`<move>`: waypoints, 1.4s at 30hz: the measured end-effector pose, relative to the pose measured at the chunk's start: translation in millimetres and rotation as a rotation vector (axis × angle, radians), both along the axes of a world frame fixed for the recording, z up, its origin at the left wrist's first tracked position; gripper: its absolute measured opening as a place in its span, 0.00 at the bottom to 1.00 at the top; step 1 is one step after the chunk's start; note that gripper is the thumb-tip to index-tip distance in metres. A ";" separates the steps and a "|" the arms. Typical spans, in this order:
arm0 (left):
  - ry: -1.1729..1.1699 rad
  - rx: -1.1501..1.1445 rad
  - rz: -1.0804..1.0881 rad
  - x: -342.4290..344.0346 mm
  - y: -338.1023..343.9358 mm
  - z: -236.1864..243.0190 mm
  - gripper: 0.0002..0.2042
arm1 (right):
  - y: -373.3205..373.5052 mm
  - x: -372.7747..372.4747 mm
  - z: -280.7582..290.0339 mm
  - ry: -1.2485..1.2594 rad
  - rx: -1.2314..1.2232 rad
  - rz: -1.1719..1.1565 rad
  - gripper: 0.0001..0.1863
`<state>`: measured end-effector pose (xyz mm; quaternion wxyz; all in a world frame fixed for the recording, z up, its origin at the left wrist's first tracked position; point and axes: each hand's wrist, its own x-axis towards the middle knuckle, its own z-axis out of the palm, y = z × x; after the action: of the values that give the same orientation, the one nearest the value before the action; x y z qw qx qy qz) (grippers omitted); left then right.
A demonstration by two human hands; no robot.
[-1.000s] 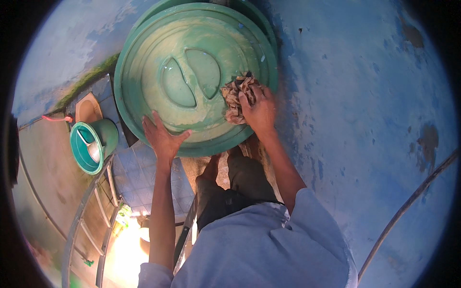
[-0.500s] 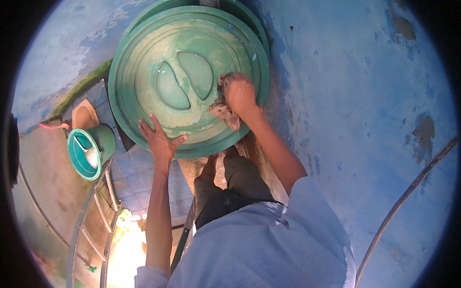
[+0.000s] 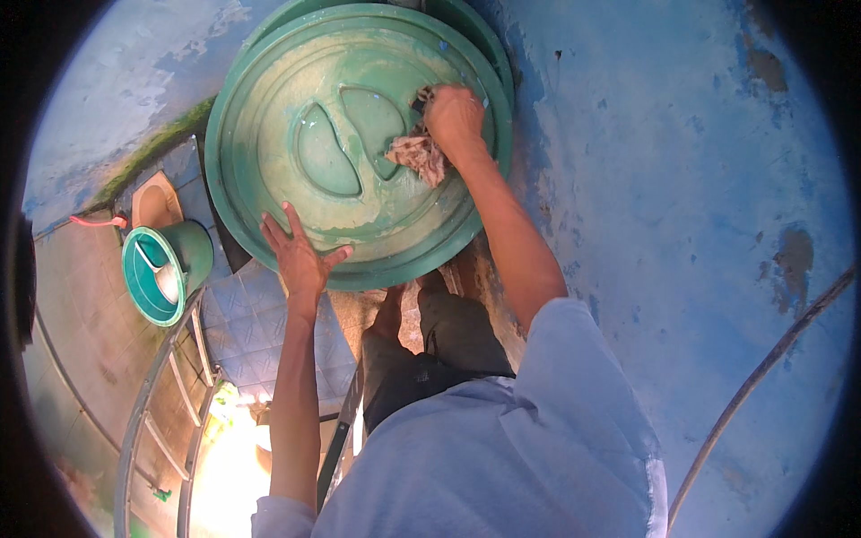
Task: The person applies a gray paste to a damaged blue wall using a trowel and a small container. They repeatedly scoop paste and spread it over the wall surface. Later, they move a ladder, pour water from a bottle into a bucket, and wipe a green basin with a cloth.
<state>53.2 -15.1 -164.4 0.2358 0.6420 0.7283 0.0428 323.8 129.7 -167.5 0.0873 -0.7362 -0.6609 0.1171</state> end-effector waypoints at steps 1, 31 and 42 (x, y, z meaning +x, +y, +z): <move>0.003 0.005 -0.002 0.2 0.2 -0.1 0.67 | -0.9 2.7 -3.7 -0.050 0.114 0.043 0.10; -0.242 0.112 0.100 -6.0 3.9 -1.4 0.64 | -88.6 13.1 18.6 0.336 0.128 -0.327 0.20; -0.105 0.080 0.205 4.9 -10.4 7.2 0.59 | -117.7 1.3 26.7 0.095 -0.025 -0.149 0.33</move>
<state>58.1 -25.5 -157.2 0.2422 0.5700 0.7744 0.1294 325.1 12.1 -140.9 0.1178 -0.7781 -0.5977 0.1533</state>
